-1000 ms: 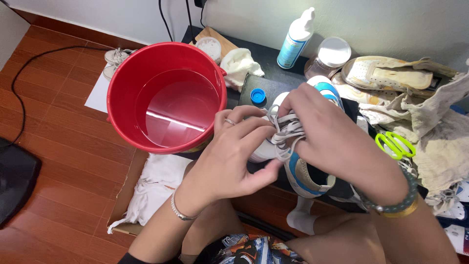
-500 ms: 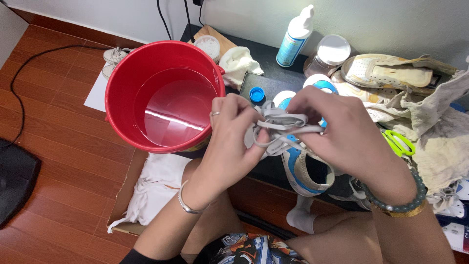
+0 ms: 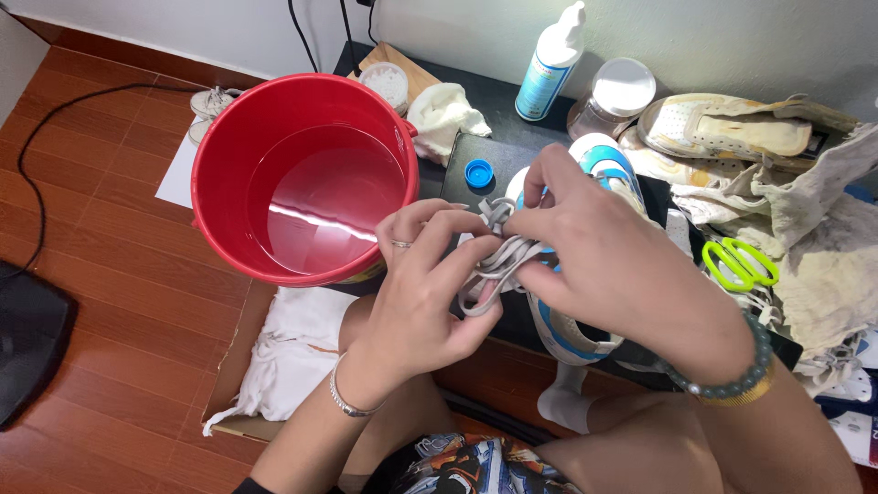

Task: The person removes the laces from a pair of blue and white sneakers. They then open a bottle of cleaning solution and pour it into a smaller bottle. The person places the laces into the smaller bottle to soak.

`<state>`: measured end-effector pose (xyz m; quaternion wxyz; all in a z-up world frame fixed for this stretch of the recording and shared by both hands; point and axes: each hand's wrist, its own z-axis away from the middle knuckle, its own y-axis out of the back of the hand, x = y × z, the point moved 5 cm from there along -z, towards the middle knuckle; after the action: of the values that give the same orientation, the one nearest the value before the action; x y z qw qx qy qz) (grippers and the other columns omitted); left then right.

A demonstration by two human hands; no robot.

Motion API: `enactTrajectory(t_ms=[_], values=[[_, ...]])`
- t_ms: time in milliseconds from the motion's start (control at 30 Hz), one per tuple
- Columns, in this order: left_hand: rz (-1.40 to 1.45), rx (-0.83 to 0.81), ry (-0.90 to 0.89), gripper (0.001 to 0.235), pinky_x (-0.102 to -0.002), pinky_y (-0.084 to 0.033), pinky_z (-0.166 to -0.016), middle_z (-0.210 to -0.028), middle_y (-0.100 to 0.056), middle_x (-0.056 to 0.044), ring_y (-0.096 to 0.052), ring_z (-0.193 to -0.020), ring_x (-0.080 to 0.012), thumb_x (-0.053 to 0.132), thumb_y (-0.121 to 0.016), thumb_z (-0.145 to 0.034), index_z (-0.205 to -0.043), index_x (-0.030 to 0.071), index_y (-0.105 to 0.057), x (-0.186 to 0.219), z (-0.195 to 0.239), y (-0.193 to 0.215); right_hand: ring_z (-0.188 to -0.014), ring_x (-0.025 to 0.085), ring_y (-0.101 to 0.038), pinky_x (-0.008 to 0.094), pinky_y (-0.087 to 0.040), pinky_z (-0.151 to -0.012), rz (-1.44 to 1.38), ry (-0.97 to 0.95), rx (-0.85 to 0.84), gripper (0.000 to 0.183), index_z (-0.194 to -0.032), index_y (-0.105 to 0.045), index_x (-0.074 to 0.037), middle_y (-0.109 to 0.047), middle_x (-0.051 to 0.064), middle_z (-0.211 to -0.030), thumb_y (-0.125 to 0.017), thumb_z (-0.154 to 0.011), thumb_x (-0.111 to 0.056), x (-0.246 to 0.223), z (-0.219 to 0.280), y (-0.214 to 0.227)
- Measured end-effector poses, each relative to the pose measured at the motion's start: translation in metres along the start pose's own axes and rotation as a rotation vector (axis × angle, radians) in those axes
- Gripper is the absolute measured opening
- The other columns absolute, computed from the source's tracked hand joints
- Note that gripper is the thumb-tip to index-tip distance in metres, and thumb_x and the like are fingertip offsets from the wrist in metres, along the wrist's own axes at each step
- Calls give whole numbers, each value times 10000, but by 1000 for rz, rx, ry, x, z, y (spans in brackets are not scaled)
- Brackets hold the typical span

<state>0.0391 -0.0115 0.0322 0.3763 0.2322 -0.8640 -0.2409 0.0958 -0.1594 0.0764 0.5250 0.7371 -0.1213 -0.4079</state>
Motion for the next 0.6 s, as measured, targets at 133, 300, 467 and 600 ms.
enactTrajectory(t_ms=[133, 300, 467, 600], values=[[148, 92, 4, 476, -466, -430, -1015, -1221, -555, -152, -528, -1165, -343, 163, -764, -756, -1182, 17, -609, -5, 5, 1, -928, 373, -604, 438, -505, -795, 8, 38, -26, 282, -924, -682, 26, -513, 198, -1059, -691, -737, -184, -2, -2, -7], [210, 138, 9, 300, -357, -559, -886, -1175, -577, -134, -649, -1043, -258, -17, -762, -896, -1167, 17, -641, -10, 13, -1, -900, 361, -592, 443, -481, -786, -74, 19, -55, 248, -977, -655, 46, -500, 203, -1037, -585, -892, -177, -3, 5, -2], [198, 225, 29, 238, -326, -557, -811, -1092, -621, -116, -673, -959, -242, -66, -768, -914, -1095, 3, -631, -13, 3, -3, -806, 310, -586, 412, -477, -733, -51, -56, -61, 236, -969, -648, 57, -510, 175, -1006, -568, -957, -164, 4, 2, -5], [142, 202, 17, 168, -334, -543, -761, -977, -646, -99, -668, -877, -239, -48, -793, -905, -998, 9, -665, -15, -5, -3, -752, 265, -638, 385, -508, -682, -74, -88, 33, 207, -969, -694, 13, -567, 140, -939, -682, -891, -179, 11, -3, 1]])
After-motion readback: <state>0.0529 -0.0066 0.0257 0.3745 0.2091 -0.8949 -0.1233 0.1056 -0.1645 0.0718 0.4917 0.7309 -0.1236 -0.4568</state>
